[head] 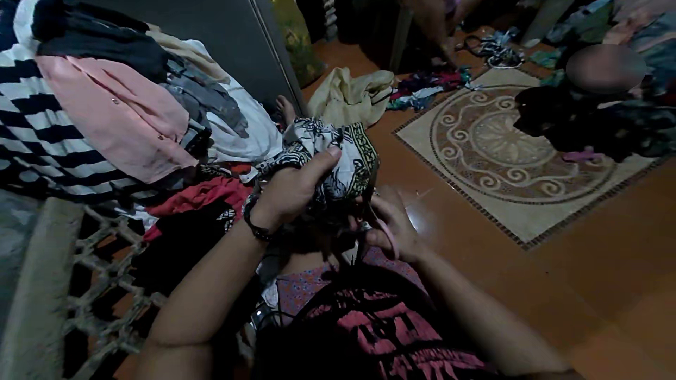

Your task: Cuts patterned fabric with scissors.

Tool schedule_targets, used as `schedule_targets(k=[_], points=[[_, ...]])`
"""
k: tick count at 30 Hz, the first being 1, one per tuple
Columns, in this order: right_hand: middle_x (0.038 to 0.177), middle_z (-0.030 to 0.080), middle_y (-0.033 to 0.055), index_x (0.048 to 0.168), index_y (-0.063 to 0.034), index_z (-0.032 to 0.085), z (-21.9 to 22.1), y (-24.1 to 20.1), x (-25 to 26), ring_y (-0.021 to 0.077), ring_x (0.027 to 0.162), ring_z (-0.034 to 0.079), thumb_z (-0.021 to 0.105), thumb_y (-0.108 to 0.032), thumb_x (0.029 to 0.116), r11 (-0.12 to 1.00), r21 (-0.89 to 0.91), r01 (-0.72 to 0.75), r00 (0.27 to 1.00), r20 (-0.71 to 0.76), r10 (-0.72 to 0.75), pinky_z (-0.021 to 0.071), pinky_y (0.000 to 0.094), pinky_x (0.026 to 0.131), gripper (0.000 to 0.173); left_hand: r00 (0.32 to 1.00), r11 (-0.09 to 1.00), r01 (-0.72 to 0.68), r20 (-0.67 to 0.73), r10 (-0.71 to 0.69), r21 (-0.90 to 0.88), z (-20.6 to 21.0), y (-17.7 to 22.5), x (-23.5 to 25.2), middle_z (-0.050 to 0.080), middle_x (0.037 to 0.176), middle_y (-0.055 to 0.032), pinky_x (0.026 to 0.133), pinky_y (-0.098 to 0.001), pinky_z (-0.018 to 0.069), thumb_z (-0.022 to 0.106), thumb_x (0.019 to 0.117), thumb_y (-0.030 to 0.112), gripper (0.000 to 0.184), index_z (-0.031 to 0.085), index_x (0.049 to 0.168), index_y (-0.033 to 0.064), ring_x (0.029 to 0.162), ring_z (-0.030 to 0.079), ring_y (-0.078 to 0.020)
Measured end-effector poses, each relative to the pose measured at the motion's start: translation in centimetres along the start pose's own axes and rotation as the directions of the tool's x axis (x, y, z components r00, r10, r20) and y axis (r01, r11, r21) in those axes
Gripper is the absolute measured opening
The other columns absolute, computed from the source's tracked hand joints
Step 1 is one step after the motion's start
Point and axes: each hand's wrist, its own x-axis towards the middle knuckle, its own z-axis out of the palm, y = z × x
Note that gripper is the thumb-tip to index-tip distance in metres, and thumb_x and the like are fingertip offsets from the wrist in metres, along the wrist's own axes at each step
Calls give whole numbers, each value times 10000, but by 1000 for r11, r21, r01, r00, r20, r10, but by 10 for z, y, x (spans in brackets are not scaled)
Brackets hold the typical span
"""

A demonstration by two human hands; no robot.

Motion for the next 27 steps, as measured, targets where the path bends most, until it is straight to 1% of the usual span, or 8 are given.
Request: schedule_targets(k=[2, 4, 6, 11, 15, 18, 22, 27], points=[[863, 630, -133, 1127, -99, 614, -3, -1, 1, -55, 792, 589, 640, -671, 886, 1000, -5, 8, 1000, -14, -8, 526, 165, 722, 622, 1000, 999, -23, 11, 23, 26, 2, -4, -1, 728, 951, 56, 822, -267, 595, 555, 1049, 265, 216, 692, 1105, 108, 885, 691, -28], [841, 621, -144, 1090, -129, 632, -4, -2, 1, -54, 783, 587, 637, -674, 888, 1000, -6, 8, 1000, -19, -9, 522, 168, 719, 582, 1000, 999, -23, 8, 23, 45, 2, -6, -2, 729, 961, 57, 836, -268, 592, 576, 1040, 255, 201, 689, 1113, 105, 898, 691, -27], [841, 619, -150, 1096, -126, 636, -4, -4, 0, -60, 776, 583, 655, -652, 888, 1000, -7, -4, 1000, -13, 4, 517, 159, 709, 566, 1000, 998, -17, 2, 17, 68, 2, -7, -4, 726, 962, 64, 834, -257, 589, 583, 1038, 257, 195, 689, 1114, 111, 899, 687, -17], [914, 642, -116, 1161, -49, 623, -3, -8, -5, -51, 828, 606, 668, -647, 879, 997, -55, -47, 999, 1, 48, 541, 168, 754, 663, 1000, 991, -20, -15, 23, 131, 2, -3, -7, 730, 960, 75, 836, -242, 588, 586, 1040, 276, 206, 696, 1116, 120, 900, 688, 0], [882, 631, -141, 1131, -82, 643, -4, -11, -5, -67, 775, 580, 678, -629, 883, 998, -42, -56, 998, -8, 55, 516, 149, 696, 602, 1000, 987, -21, -12, 24, 159, 3, -2, -9, 726, 946, 86, 831, -224, 583, 589, 1038, 273, 195, 699, 1105, 127, 888, 682, 17], [894, 632, -142, 1135, -68, 647, -5, -12, -7, -80, 774, 573, 691, -620, 878, 997, -44, -68, 998, 6, 69, 510, 134, 687, 611, 1000, 980, -11, -22, 16, 198, 3, -1, -9, 721, 932, 89, 807, -217, 580, 589, 1038, 307, 214, 705, 1098, 138, 870, 677, 25], [867, 622, -146, 1131, -77, 644, -5, -11, -7, -74, 749, 570, 688, -628, 876, 996, -20, -81, 997, 13, 82, 505, 137, 663, 609, 998, 981, -63, -4, 65, 184, 2, -2, -8, 719, 944, 89, 819, -210, 582, 599, 1032, 254, 174, 692, 1108, 127, 882, 677, 25], [843, 630, -153, 1087, -110, 688, -3, -10, -10, -68, 717, 568, 721, -564, 882, 994, 27, -108, 994, -14, 109, 499, 141, 635, 500, 999, 973, 14, -33, -7, 232, 2, -1, -10, 723, 964, 69, 828, -251, 576, 594, 1032, 332, 256, 708, 1114, 118, 892, 673, 10]])
